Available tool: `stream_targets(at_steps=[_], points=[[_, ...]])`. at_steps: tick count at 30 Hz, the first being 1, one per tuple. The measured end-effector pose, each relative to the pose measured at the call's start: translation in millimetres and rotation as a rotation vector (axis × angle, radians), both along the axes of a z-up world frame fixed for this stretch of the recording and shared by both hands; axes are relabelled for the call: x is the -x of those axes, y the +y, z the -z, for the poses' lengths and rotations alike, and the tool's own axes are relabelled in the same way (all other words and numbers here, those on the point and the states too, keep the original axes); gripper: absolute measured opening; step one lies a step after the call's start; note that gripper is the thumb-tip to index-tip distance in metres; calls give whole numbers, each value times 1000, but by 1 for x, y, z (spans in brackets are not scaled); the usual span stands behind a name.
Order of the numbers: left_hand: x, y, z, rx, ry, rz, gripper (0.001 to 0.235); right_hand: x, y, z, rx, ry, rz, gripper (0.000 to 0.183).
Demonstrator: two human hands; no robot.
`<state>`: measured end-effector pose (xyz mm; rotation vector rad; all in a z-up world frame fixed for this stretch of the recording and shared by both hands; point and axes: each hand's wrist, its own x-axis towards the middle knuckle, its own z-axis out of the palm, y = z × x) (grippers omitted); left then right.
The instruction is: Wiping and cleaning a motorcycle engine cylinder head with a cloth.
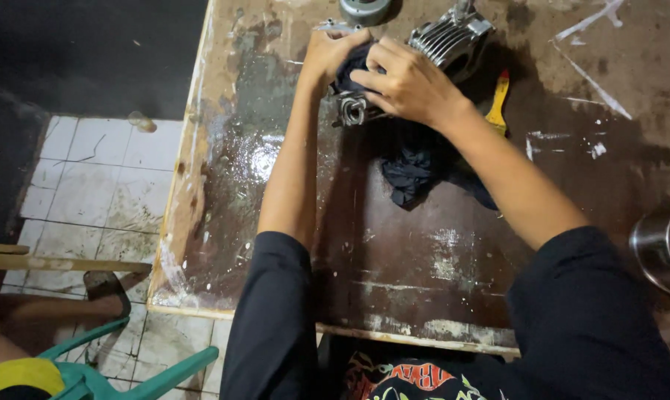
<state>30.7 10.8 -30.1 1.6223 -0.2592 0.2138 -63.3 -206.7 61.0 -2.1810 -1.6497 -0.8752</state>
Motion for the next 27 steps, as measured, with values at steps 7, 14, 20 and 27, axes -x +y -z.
stream_targets(at_steps=[7,14,20,27], points=[[25,-3,-21,-29,79,-96,29,-6,-46,8,-52,81,134,17],[28,-4,-21,12,108,-86,28,1,-13,3,-356,327,126,18],[42,-8,-36,-30,71,-68,27,-22,-35,11,-148,19,-169,35],[38,-7,-35,-14,182,-121,31,-18,-65,36,-467,427,12,19]])
